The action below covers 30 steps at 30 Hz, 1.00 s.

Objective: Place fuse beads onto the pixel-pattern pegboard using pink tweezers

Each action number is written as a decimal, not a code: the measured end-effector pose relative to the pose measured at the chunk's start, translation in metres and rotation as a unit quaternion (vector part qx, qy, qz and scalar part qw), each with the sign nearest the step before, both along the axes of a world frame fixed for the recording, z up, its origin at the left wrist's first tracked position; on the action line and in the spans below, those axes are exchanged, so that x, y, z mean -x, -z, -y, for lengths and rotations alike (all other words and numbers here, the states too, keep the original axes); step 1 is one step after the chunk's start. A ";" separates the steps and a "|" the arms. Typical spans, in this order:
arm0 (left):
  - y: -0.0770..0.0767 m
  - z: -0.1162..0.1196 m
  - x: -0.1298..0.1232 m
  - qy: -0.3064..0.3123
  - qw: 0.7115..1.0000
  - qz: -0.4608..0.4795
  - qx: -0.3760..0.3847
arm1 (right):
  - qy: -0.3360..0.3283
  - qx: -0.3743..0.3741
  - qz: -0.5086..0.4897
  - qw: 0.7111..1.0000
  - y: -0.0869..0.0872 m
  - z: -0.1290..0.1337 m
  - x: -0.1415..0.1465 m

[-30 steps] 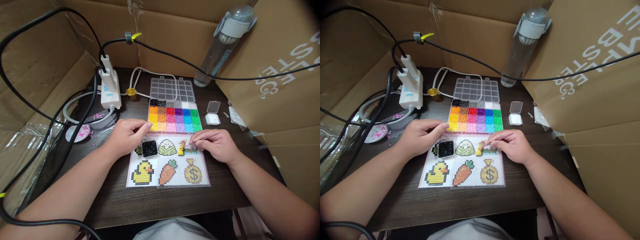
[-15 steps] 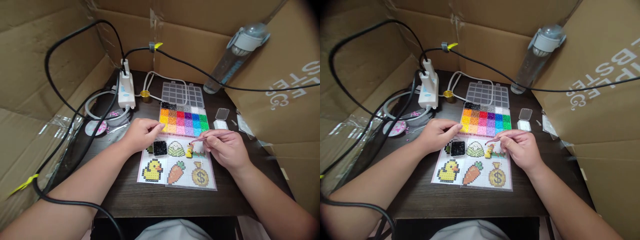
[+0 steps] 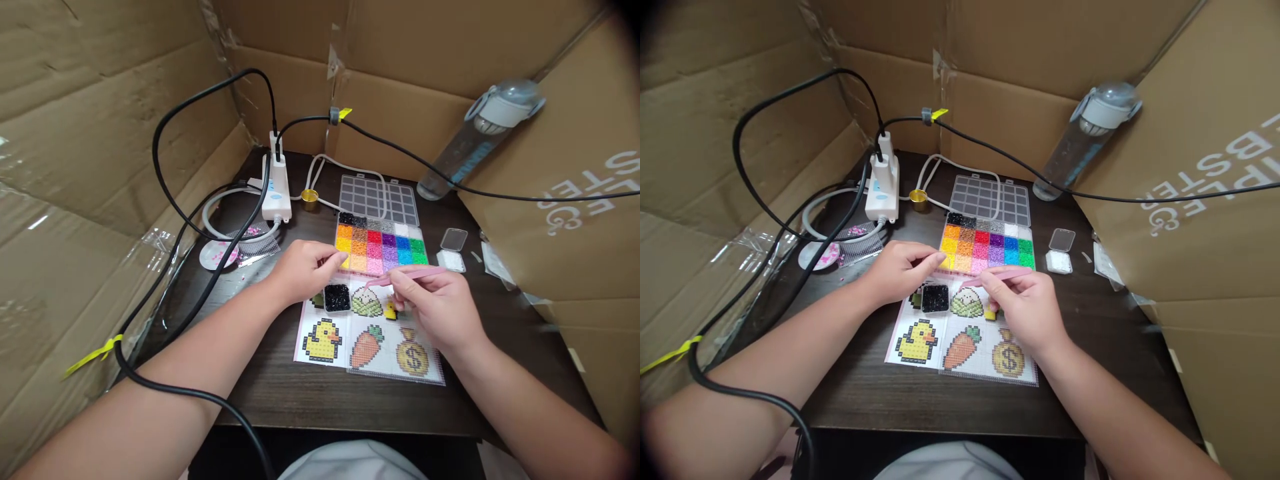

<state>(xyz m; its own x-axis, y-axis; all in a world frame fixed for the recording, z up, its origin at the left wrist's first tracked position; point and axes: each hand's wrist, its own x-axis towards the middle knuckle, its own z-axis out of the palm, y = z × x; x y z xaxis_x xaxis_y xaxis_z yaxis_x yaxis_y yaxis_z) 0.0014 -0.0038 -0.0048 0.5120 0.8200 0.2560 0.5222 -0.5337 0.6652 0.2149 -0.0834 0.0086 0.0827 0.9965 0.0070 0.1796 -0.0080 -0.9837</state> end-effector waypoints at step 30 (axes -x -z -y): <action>-0.008 -0.002 -0.003 -0.046 0.997 -0.052 0.021 | -0.121 -0.059 0.063 0.989 0.021 0.008 -0.075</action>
<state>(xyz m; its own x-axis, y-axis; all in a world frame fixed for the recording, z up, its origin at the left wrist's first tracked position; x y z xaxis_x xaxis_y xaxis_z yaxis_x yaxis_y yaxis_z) 0.0047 -0.0019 0.0033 0.4563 0.8734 0.1702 0.6350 -0.4536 0.6253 0.2899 -0.0913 -0.0123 -0.1674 0.9786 0.1196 0.2825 0.1639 -0.9452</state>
